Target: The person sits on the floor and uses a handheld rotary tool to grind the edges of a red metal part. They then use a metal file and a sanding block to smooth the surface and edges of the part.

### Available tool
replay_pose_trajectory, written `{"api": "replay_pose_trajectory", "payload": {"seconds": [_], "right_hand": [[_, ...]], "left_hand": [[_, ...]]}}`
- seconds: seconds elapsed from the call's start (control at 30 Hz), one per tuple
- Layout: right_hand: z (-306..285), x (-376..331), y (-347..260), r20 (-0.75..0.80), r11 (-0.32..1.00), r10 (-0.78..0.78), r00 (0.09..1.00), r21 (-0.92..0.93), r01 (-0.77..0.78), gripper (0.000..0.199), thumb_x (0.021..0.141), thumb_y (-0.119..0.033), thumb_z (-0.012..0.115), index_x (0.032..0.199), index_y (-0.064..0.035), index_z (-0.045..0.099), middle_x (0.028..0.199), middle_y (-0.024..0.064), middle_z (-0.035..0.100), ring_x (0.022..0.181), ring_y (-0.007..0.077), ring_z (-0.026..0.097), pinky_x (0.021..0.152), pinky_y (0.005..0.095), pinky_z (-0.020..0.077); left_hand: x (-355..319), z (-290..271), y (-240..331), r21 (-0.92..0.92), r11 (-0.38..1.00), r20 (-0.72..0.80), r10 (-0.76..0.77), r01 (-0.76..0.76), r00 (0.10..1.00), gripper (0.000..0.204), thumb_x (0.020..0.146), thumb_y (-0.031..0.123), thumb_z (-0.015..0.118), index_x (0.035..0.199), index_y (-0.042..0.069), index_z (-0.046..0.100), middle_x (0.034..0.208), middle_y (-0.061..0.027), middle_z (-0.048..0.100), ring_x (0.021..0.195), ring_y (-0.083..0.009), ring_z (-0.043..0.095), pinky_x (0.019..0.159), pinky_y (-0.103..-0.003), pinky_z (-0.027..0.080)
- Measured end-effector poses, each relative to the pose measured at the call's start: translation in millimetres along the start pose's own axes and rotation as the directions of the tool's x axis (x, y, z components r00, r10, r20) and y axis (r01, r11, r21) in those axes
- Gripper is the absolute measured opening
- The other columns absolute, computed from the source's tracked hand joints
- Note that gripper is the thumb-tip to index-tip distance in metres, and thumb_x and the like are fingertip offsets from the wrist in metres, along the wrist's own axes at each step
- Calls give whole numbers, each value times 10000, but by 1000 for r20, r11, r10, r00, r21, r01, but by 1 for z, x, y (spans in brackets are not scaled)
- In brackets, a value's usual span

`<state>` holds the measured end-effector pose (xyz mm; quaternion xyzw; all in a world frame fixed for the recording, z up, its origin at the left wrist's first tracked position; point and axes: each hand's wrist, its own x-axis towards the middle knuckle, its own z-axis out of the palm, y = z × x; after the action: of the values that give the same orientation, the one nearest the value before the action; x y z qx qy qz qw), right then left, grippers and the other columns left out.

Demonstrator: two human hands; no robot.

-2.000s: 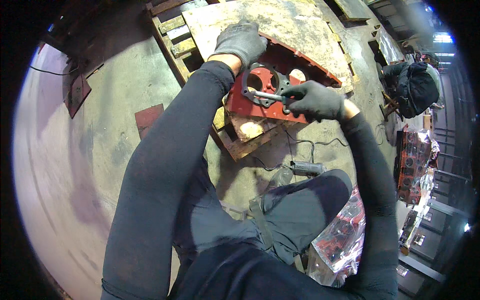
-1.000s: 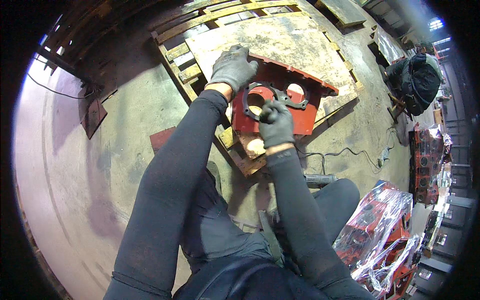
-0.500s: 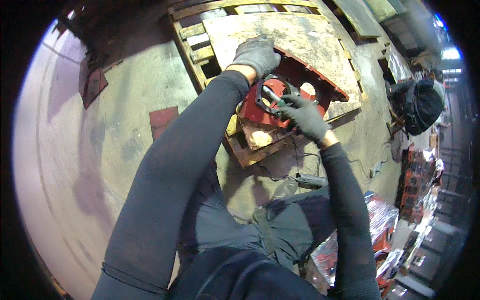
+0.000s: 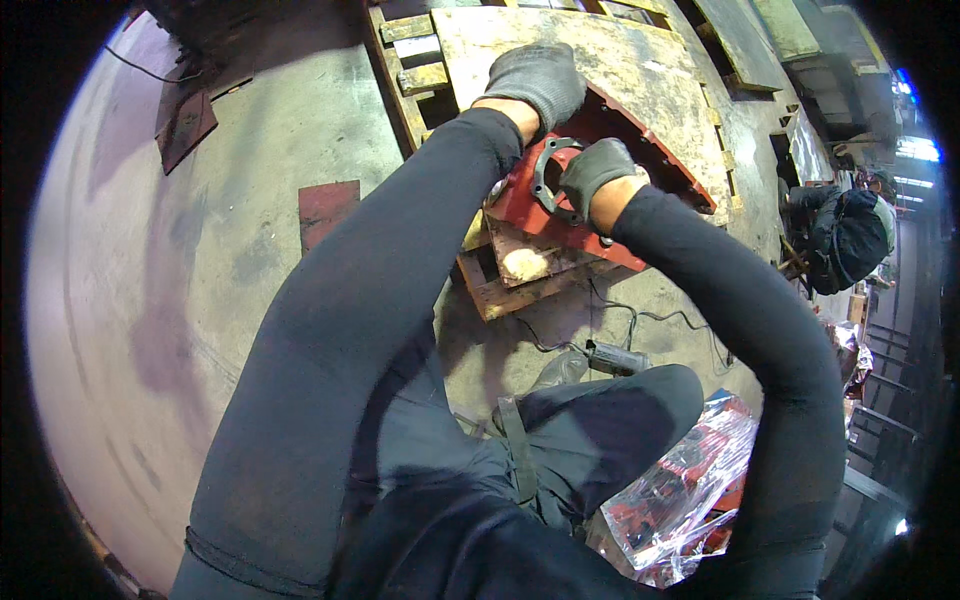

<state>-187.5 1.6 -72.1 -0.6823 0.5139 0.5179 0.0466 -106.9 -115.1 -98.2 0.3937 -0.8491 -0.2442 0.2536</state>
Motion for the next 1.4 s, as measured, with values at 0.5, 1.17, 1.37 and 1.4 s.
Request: {"api": "replay_pose_trajectory", "payload": {"seconds": [0.5, 1.17, 1.37, 1.4], "right_hand": [[-15, -9, 66, 43, 955, -233, 972, 197, 220, 217, 857, -209, 723, 1005, -83, 820, 996, 201, 776, 922, 417, 748, 802, 474, 594], [20, -19, 68, -188, 679, -238, 953, 670, 301, 233, 867, -215, 731, 943, -3, 788, 750, 122, 731, 622, 199, 689, 578, 371, 550], [92, -5, 49, -101, 672, -87, 991, 728, 133, 263, 862, -177, 715, 1049, -5, 784, 791, 124, 759, 620, 180, 706, 557, 353, 558], [90, 0, 38, -247, 553, -56, 967, 799, 236, 246, 881, -203, 724, 1016, -5, 779, 800, 133, 766, 628, 204, 722, 572, 376, 571]], "left_hand": [[7, -1, 14, 6, 1000, 60, 19, -20, 998, 404, 931, 301, 587, 1185, 41, 764, 1177, -262, 746, 1112, -427, 723, 999, -517, 550], [4, -1, 10, 31, 999, 15, 33, -33, 999, 401, 961, 332, 575, 1134, 32, 777, 1146, -268, 748, 1084, -420, 732, 987, -526, 553], [10, 11, 19, 75, 996, -50, 58, -54, 997, 388, 951, 321, 584, 1137, 50, 789, 1157, -256, 753, 1101, -406, 730, 998, -497, 556], [9, 10, 17, 74, 996, -52, 51, -47, 997, 388, 948, 318, 585, 1140, 50, 789, 1154, -255, 754, 1101, -405, 730, 1001, -494, 555]]}}
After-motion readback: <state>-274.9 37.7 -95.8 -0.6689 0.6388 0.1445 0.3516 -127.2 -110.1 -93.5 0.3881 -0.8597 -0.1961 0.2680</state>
